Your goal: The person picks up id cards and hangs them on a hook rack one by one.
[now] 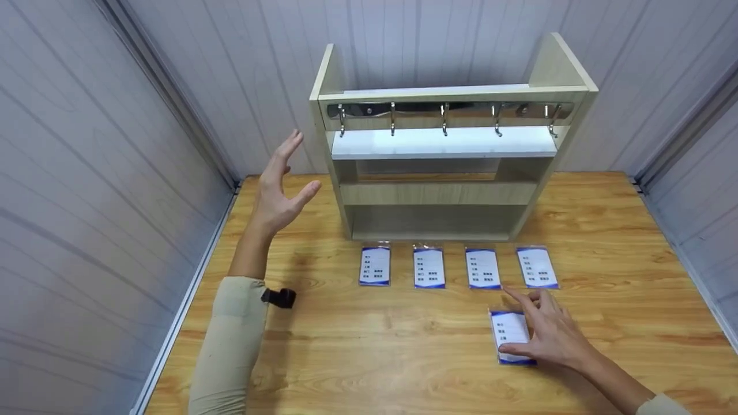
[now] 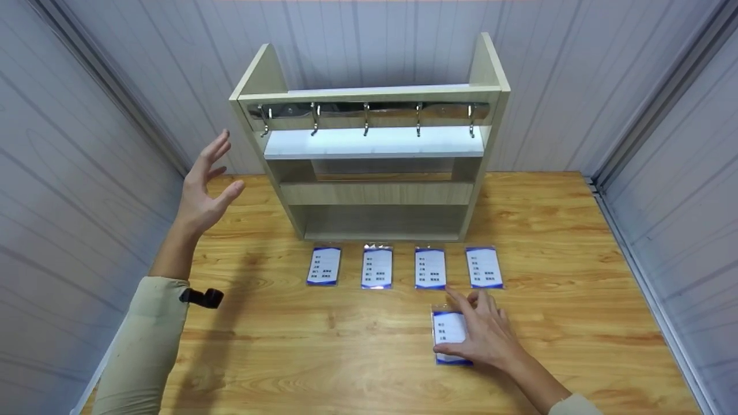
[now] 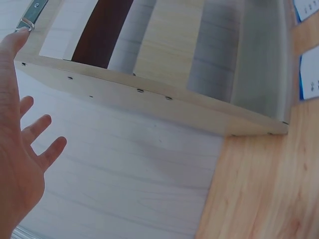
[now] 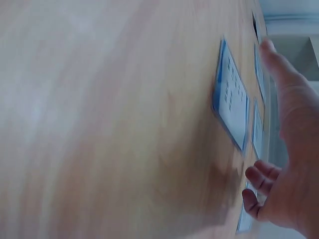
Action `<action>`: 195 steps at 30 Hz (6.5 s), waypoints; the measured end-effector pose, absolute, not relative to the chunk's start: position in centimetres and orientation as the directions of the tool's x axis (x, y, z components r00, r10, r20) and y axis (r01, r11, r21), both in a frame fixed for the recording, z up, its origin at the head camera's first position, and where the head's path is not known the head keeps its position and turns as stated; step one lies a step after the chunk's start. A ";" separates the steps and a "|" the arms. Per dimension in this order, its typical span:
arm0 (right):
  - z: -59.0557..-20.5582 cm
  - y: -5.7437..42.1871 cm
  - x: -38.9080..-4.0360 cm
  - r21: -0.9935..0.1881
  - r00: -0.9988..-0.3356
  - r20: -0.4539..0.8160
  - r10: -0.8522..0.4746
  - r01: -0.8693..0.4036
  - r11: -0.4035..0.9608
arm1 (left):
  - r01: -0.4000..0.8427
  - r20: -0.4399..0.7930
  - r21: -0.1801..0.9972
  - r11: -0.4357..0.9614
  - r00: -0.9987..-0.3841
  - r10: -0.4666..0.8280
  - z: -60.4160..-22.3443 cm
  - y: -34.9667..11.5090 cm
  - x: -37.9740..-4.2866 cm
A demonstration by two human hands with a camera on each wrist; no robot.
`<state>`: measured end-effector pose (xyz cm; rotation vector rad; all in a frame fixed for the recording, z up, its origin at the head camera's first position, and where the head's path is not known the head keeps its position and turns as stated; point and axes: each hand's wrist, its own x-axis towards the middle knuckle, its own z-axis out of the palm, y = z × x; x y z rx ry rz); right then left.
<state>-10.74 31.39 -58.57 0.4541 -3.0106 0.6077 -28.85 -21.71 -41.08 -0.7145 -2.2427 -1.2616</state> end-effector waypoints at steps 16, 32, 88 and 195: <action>-58.7 30.1 -9.8 -0.374 -0.989 -0.074 -0.128 -0.092 0.923 | 0.634 0.627 0.659 0.404 -0.760 0.170 -39.4 -19.4 -30.2; -58.5 29.9 -10.2 -0.389 -0.980 -0.140 -0.144 -0.080 0.918 | 0.673 0.653 0.629 0.389 -0.729 0.206 -38.2 -17.8 -31.2; -57.0 32.7 -14.3 -0.705 -0.813 -0.244 -0.529 -0.226 0.672 | 0.660 0.669 0.652 0.373 -0.732 0.126 -35.9 -15.9 -34.5; -49.4 29.3 -21.9 -0.566 -0.564 0.794 0.225 -0.553 0.611 | 0.620 0.652 0.677 0.396 -0.755 0.068 -35.6 -16.1 -34.5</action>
